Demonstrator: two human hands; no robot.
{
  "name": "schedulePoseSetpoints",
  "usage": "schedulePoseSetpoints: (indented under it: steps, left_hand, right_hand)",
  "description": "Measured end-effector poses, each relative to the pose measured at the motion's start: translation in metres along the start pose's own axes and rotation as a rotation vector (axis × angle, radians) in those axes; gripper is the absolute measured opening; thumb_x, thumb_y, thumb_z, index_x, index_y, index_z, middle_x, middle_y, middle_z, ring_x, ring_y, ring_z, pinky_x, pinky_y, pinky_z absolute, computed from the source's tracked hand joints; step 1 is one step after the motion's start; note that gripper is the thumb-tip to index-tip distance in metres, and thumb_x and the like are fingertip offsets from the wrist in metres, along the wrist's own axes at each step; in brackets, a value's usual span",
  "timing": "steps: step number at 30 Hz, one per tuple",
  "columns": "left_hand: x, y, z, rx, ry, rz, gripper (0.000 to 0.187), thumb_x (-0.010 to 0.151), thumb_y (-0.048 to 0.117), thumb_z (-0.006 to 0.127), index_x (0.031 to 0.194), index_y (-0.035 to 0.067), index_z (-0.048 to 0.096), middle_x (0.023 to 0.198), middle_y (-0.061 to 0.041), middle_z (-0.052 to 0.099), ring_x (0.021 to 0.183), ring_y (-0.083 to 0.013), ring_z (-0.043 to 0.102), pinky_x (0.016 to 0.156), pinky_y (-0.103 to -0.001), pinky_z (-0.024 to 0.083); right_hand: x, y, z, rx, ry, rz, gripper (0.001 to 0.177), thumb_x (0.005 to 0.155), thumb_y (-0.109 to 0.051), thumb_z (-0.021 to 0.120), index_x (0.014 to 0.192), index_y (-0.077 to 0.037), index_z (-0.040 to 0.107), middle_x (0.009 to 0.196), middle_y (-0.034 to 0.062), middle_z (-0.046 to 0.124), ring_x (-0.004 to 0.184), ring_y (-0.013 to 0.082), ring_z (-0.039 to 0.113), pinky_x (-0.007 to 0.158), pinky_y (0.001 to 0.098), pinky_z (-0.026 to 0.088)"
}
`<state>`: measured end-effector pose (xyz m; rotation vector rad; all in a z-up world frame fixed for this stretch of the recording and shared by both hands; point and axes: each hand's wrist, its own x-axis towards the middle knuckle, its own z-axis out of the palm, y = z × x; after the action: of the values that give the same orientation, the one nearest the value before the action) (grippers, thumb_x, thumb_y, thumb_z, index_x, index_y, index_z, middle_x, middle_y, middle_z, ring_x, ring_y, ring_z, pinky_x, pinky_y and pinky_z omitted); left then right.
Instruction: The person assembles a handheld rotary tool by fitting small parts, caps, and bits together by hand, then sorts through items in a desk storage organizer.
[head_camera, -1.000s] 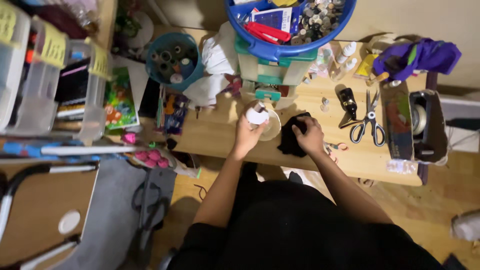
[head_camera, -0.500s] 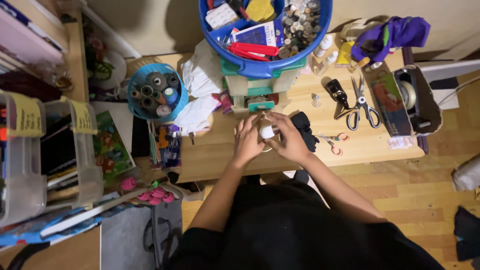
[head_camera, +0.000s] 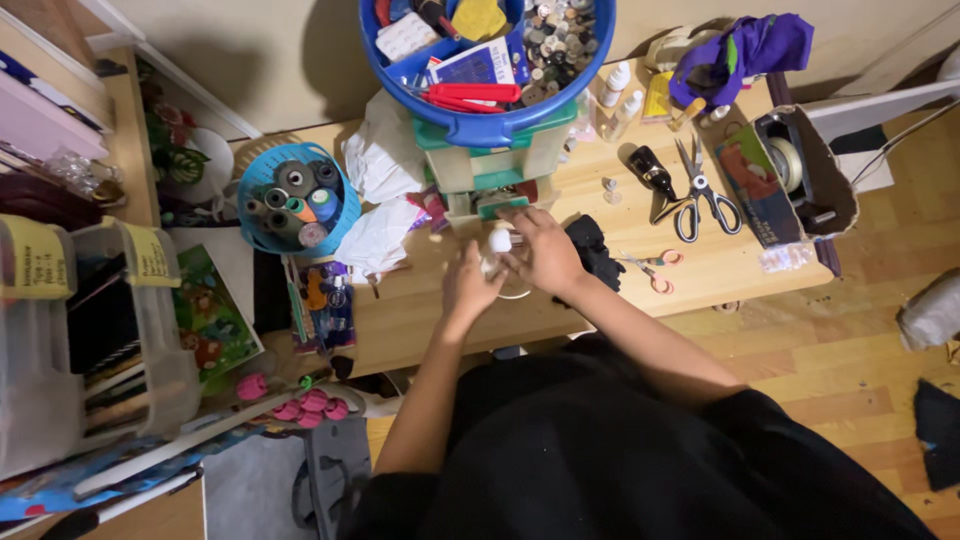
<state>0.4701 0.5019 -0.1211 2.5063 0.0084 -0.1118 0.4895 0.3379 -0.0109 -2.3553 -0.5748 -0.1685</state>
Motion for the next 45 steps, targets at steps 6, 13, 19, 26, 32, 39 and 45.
schedulePoseSetpoints:
  steps: [6, 13, 19, 26, 32, 39, 45]
  left_hand:
    - [-0.016, 0.049, -0.037, -0.124, 0.157, 0.039, 0.098, 0.060, 0.011, 0.081, 0.145, 0.005, 0.034, 0.140, -0.034, 0.033, 0.130, -0.0501, 0.035, 0.101, -0.054, 0.035]
    - [-0.029, 0.122, -0.047, -0.207, 0.637, 0.060, 0.081, 0.068, 0.008, 0.073, 0.141, 0.008, 0.039, 0.144, -0.026, 0.037, 0.136, -0.0463, 0.033, 0.112, -0.057, 0.024]
    - [-0.010, 0.197, -0.025, -0.066, 0.763, 0.207, 0.066, 0.068, 0.011, 0.074, 0.130, 0.009, 0.049, 0.138, -0.020, 0.040, 0.129, -0.0424, 0.035, 0.109, -0.053, 0.024]
    - [-0.016, 0.234, -0.009, -0.116, 0.631, 0.281, 0.047, 0.078, 0.010, 0.067, 0.124, 0.013, 0.055, 0.124, -0.011, 0.053, 0.119, -0.0346, 0.048, 0.103, -0.048, 0.035]
    - [-0.018, 0.220, 0.013, -0.310, 0.370, 0.185, 0.046, 0.090, 0.027, 0.065, 0.131, 0.011, 0.052, 0.118, -0.012, 0.061, 0.110, -0.0294, 0.058, 0.092, -0.041, 0.045]
    - [-0.033, 0.181, 0.067, -1.414, -0.498, -0.400, 0.045, 0.099, 0.044, 0.051, 0.122, 0.006, 0.051, 0.089, -0.015, 0.067, 0.073, -0.0269, 0.066, 0.066, -0.039, 0.055]
    - [-0.063, 0.176, 0.049, -1.664, 0.018, -0.261, 0.054, 0.101, 0.050, 0.038, 0.129, 0.006, 0.053, 0.079, -0.009, 0.063, 0.064, -0.0190, 0.062, 0.058, -0.032, 0.052]
  right_hand:
    - [-0.022, 0.041, -0.019, 0.238, 0.124, -0.078, 0.054, 0.082, -0.024, 0.079, 0.126, -0.002, 0.057, 0.115, 0.0199, 0.059, 0.106, 0.0350, 0.059, 0.087, 0.0420, 0.051]
    - [-0.095, 0.263, 0.002, -0.172, 0.824, 0.543, 0.079, 0.073, -0.009, 0.087, 0.132, 0.009, 0.037, 0.124, 0.0262, 0.041, 0.107, 0.0387, 0.050, 0.086, 0.0431, 0.048]
    - [-0.097, 0.343, 0.013, 0.148, 0.540, 0.890, 0.022, 0.098, -0.025, 0.063, 0.102, -0.004, 0.062, 0.087, 0.0140, 0.069, 0.081, 0.0323, 0.066, 0.076, 0.0421, 0.050]
    - [-0.081, 0.330, -0.067, 0.119, 0.520, 0.606, 0.017, 0.103, -0.020, 0.053, 0.105, -0.003, 0.050, 0.085, 0.0199, 0.063, 0.079, 0.0374, 0.062, 0.073, 0.0458, 0.046]
    - [-0.060, 0.285, -0.186, 0.187, 0.051, 0.036, 0.011, 0.104, -0.012, 0.050, 0.108, -0.002, 0.049, 0.092, 0.0207, 0.057, 0.084, 0.0360, 0.059, 0.075, 0.0431, 0.048]
    - [-0.030, 0.205, -0.137, 0.685, -0.630, -0.086, 0.024, 0.102, -0.017, 0.049, 0.121, -0.004, 0.055, 0.101, 0.0094, 0.061, 0.091, 0.0161, 0.060, 0.082, 0.0322, 0.053]
    - [-0.035, 0.246, -0.016, 0.156, -0.404, 0.417, 0.053, 0.098, -0.036, 0.066, 0.130, 0.002, 0.047, 0.113, 0.0231, 0.063, 0.104, 0.0315, 0.061, 0.088, 0.0390, 0.045]
